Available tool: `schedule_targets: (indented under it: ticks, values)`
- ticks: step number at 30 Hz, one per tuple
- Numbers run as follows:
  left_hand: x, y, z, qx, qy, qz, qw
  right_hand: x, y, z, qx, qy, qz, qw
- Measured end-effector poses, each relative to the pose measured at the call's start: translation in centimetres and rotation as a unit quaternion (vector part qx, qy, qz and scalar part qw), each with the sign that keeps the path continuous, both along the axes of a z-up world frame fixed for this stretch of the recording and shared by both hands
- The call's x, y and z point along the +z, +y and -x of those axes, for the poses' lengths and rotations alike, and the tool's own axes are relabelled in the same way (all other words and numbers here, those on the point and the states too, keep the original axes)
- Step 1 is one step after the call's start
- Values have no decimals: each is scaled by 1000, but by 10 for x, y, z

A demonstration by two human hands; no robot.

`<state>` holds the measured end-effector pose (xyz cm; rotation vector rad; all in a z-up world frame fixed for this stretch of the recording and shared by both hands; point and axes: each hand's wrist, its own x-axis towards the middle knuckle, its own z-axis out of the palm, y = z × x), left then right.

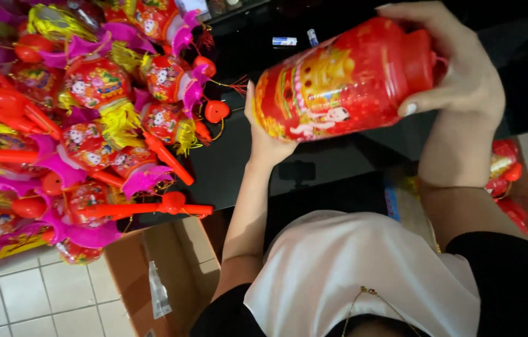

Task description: Assembling red cylindrical lanterns by attaching plastic handles and strings to the lantern bodies.

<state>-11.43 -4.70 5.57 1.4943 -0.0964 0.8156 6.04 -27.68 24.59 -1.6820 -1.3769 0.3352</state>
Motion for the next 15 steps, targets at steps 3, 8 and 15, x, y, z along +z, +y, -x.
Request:
schedule_targets:
  ticks: [3, 8, 15]
  values:
    - [1, 5, 10, -1, 53, -20, 998, -2, 14, -6, 49, 7, 5, 999]
    - [-1, 6, 22, -15, 141, -48, 989, -2, 29, -6, 48, 9, 6, 999]
    - [-11, -6, 19, -27, 295, -78, 952, -42, 62, -10, 31, -19, -130, 991]
